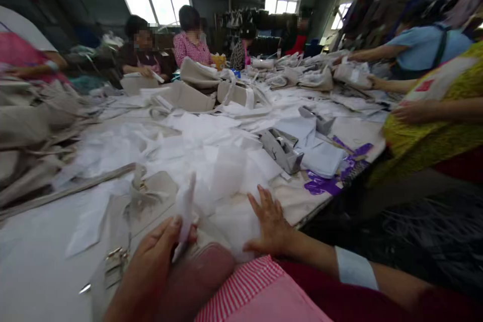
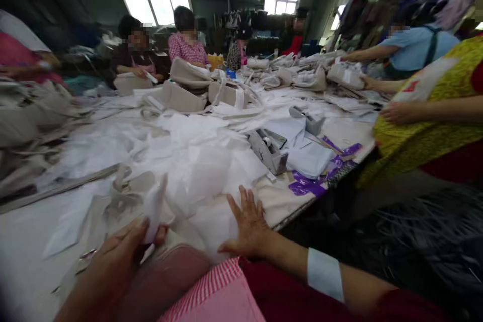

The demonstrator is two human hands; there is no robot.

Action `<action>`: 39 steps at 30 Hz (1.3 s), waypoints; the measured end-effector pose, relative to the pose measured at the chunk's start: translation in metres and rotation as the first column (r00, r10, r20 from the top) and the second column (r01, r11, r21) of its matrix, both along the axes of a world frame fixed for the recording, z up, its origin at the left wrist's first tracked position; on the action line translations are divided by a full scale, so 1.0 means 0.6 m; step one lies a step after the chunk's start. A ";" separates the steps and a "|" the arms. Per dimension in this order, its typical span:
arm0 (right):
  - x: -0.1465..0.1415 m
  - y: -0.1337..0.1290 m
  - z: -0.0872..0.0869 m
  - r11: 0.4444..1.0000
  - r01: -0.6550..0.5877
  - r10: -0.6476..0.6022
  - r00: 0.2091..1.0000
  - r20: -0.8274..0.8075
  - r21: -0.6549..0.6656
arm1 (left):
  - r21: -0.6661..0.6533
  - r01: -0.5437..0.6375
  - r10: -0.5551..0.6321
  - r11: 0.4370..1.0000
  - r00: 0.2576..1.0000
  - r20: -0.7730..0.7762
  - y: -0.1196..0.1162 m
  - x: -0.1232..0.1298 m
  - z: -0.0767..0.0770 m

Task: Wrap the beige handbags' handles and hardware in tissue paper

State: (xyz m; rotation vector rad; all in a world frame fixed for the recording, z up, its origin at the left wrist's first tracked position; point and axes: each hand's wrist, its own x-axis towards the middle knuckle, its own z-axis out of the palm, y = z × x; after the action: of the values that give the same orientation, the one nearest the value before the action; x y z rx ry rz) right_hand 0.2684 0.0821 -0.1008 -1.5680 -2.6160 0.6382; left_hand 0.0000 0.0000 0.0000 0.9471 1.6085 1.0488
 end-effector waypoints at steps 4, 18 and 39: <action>-0.052 0.012 -0.005 0.978 -0.205 0.203 0.977 -0.065 -0.022 | 0.009 0.026 -0.025 1.000 0.989 -0.143 0.000 0.005 0.015; -0.206 0.253 -0.008 0.877 -0.402 0.434 0.898 -0.077 0.263 | -0.006 0.010 -0.010 1.000 0.995 -0.103 0.013 -0.009 0.007; 0.025 0.217 -0.063 0.921 -0.005 -0.032 0.996 0.086 0.391 | 0.023 0.002 0.002 1.000 0.986 -0.168 0.012 0.002 0.002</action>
State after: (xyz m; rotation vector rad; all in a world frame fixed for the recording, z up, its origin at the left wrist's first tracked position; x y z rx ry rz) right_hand 0.2837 0.2122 -0.1387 -1.5145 -2.5773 0.0308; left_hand 0.0012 0.0072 0.0010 1.0760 1.7369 1.0113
